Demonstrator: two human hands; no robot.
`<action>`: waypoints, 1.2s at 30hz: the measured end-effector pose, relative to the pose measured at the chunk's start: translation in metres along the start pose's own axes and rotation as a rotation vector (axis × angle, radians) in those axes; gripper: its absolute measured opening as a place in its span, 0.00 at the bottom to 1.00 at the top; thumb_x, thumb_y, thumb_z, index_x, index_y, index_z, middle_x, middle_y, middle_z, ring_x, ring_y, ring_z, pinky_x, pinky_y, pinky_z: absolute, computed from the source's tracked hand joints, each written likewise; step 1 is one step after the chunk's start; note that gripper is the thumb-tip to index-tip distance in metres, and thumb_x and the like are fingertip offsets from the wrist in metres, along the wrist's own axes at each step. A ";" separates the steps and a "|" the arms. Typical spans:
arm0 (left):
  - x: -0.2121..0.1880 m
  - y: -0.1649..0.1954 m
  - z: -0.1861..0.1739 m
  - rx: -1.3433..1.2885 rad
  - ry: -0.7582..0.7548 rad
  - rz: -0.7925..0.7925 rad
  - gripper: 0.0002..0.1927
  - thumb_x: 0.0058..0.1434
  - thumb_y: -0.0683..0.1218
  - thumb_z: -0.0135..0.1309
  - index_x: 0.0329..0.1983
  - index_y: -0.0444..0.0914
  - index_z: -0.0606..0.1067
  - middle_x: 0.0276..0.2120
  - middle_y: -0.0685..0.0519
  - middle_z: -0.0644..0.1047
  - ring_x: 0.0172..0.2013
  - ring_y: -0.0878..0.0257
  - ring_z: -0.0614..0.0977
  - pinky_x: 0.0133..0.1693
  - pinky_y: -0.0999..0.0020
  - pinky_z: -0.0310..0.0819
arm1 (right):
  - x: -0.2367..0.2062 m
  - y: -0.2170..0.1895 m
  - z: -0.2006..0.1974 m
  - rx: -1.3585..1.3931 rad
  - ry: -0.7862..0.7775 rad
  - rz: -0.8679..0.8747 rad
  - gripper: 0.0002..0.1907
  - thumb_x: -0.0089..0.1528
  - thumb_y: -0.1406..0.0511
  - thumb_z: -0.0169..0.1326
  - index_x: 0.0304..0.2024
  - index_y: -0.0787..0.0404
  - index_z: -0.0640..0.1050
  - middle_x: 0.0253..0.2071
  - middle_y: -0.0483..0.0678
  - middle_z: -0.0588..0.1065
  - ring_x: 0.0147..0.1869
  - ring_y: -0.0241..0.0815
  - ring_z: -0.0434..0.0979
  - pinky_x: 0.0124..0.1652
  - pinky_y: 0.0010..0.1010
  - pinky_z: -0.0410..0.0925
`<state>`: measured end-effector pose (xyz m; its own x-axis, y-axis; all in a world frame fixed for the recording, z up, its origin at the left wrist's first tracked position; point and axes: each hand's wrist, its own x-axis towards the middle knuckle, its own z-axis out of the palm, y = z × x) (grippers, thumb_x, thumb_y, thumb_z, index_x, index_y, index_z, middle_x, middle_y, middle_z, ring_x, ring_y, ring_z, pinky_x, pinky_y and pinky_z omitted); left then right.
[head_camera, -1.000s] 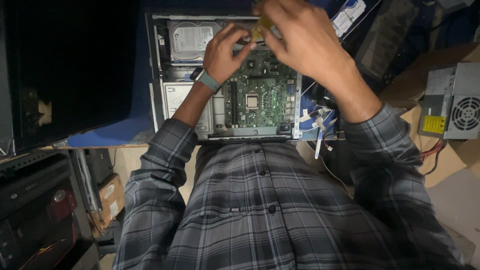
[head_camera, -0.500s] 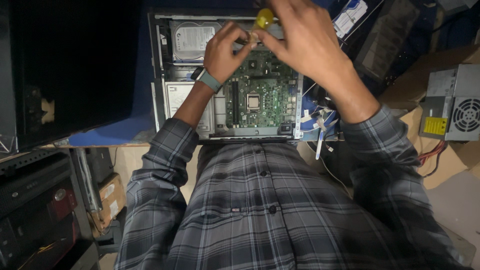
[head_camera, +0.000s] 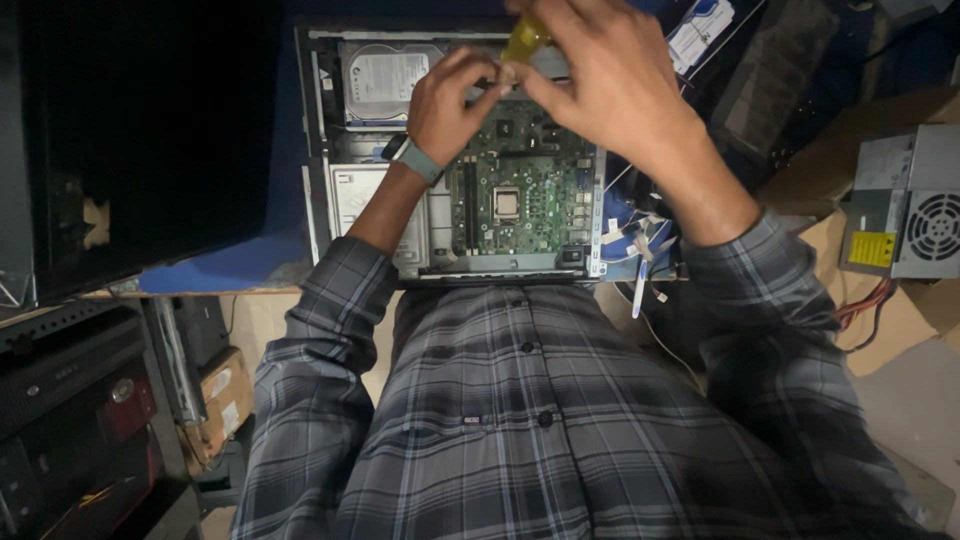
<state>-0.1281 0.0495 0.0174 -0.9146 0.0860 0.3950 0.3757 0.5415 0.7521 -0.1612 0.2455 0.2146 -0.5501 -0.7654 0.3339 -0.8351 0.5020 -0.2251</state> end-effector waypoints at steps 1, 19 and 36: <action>0.001 0.001 0.001 0.015 -0.015 -0.025 0.10 0.64 0.48 0.65 0.42 0.39 0.79 0.42 0.53 0.80 0.43 0.55 0.84 0.43 0.60 0.78 | 0.000 0.000 0.000 -0.001 0.010 -0.005 0.19 0.68 0.62 0.63 0.56 0.63 0.74 0.48 0.51 0.78 0.45 0.51 0.81 0.42 0.41 0.72; 0.002 0.003 0.002 0.008 -0.016 -0.018 0.12 0.63 0.49 0.67 0.40 0.38 0.77 0.38 0.51 0.78 0.39 0.53 0.83 0.40 0.58 0.76 | 0.000 -0.004 -0.001 0.109 0.023 0.000 0.15 0.69 0.66 0.62 0.55 0.64 0.74 0.47 0.50 0.78 0.50 0.50 0.82 0.45 0.39 0.74; 0.000 0.005 0.001 -0.003 -0.025 -0.035 0.11 0.63 0.48 0.66 0.39 0.38 0.78 0.40 0.52 0.81 0.40 0.53 0.85 0.41 0.59 0.78 | -0.005 0.000 0.008 0.176 -0.033 0.102 0.21 0.70 0.65 0.63 0.61 0.65 0.72 0.50 0.55 0.79 0.45 0.50 0.84 0.44 0.37 0.76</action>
<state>-0.1267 0.0532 0.0203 -0.9307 0.0873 0.3551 0.3434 0.5423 0.7668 -0.1586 0.2460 0.2057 -0.6288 -0.7287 0.2714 -0.7598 0.5014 -0.4140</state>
